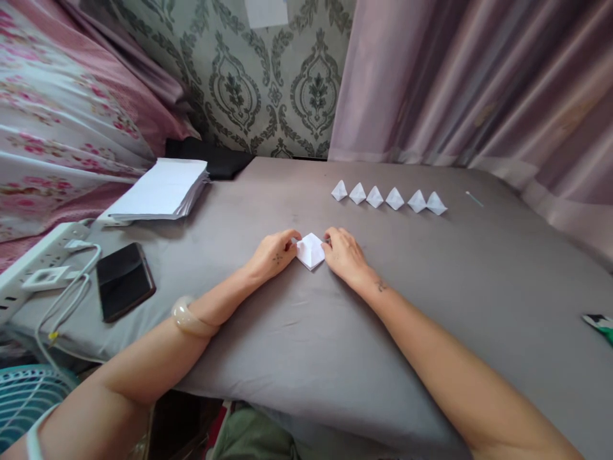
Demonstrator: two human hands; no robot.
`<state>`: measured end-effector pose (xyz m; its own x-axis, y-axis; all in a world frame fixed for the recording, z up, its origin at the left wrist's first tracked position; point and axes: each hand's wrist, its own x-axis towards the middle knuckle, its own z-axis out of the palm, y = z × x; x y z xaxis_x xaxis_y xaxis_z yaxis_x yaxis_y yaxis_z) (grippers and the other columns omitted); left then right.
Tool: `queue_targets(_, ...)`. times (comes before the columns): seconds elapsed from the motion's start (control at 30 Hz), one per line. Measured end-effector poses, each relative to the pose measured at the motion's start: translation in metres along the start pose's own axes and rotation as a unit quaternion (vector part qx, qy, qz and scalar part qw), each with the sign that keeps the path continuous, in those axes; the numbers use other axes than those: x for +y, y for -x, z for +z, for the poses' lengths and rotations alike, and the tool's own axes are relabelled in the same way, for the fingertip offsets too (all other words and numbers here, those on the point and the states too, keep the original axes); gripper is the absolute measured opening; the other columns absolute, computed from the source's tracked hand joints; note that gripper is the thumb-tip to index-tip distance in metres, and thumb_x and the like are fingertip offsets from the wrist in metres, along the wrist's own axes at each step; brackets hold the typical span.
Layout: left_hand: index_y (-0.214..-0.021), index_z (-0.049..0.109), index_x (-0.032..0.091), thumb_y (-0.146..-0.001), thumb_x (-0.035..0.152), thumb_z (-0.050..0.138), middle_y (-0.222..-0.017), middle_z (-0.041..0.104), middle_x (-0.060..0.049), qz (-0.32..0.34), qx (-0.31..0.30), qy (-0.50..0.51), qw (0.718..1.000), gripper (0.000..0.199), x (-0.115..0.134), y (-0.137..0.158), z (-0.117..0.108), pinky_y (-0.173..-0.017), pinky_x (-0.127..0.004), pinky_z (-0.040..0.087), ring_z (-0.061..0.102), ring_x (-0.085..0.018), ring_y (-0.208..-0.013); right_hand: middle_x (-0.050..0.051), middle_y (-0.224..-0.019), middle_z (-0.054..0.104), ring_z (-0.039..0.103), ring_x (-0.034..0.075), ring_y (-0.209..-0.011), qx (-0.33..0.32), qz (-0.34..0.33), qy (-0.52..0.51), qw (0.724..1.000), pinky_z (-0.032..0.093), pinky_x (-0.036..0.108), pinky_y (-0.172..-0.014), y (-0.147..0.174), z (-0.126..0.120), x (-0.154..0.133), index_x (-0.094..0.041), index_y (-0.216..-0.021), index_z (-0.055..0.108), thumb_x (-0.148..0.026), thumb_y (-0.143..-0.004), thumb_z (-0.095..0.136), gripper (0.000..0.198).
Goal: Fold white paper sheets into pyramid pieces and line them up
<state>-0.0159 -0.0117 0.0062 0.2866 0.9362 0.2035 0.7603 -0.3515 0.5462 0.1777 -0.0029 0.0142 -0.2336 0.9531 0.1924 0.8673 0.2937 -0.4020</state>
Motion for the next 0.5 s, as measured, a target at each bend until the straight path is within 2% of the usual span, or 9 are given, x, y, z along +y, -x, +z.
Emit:
queue_targets(0.07, -0.105, 0.066, 0.019, -0.082, 0.014, 0.044, -0.079, 0.064, -0.005, 0.010, -0.005, -0.017, 1.000, 0.032, 0.001, 0.000, -0.001, -0.069, -0.028, 0.043, 0.057, -0.017, -0.072, 0.010, -0.103, 0.063, 0.059, 0.020, -0.091, 0.027, -0.075, -0.002, 0.997, 0.046, 0.032, -0.079, 0.009, -0.004, -0.002, -0.017, -0.108, 0.064, -0.014, -0.087, 0.047, 0.027)
queue_targets(0.13, -0.100, 0.068, 0.019, -0.082, 0.015, 0.044, -0.081, 0.064, -0.006, 0.006, -0.010, -0.025, 1.000, 0.030, 0.003, 0.000, -0.002, -0.070, -0.027, 0.043, 0.057, -0.017, -0.073, 0.009, -0.103, 0.062, 0.056, 0.021, -0.098, 0.041, -0.152, -0.005, 0.987, 0.046, 0.032, -0.081, 0.020, -0.007, -0.005, -0.019, -0.108, 0.064, -0.008, -0.088, 0.040, 0.034)
queue_targets(0.23, -0.098, 0.070, 0.020, -0.083, 0.016, 0.045, -0.083, 0.063, -0.006, 0.002, -0.014, -0.027, 1.000, 0.030, 0.004, 0.000, -0.003, -0.069, -0.026, 0.043, 0.056, -0.016, -0.072, 0.009, -0.105, 0.062, 0.054, 0.022, -0.096, 0.019, -0.224, 0.028, 0.974, 0.047, 0.033, -0.083, 0.037, -0.011, -0.010, -0.020, -0.113, 0.063, -0.004, -0.088, 0.036, 0.040)
queue_targets(0.37, -0.100, 0.071, 0.021, -0.084, 0.017, 0.044, -0.083, 0.062, -0.006, 0.026, -0.008, -0.023, 0.999, 0.032, -0.001, 0.000, -0.001, -0.067, -0.026, 0.042, 0.055, -0.015, -0.068, 0.011, -0.109, 0.061, 0.054, 0.023, -0.098, -0.024, -0.223, 0.089, 0.970, 0.047, 0.035, -0.080, 0.047, -0.010, -0.012, -0.019, -0.122, 0.060, -0.003, -0.088, 0.034, 0.046)
queue_targets(0.5, -0.101, 0.073, 0.020, -0.086, 0.017, 0.043, -0.080, 0.061, -0.006, 0.033, -0.009, -0.027, 0.999, 0.034, -0.007, -0.001, -0.001, -0.067, -0.025, 0.043, 0.054, -0.014, -0.066, 0.011, -0.108, 0.062, 0.053, 0.023, -0.096, -0.045, -0.211, 0.100, 0.971, 0.046, 0.034, -0.076, 0.046, -0.008, -0.011, -0.022, -0.126, 0.058, -0.004, -0.089, 0.034, 0.048)
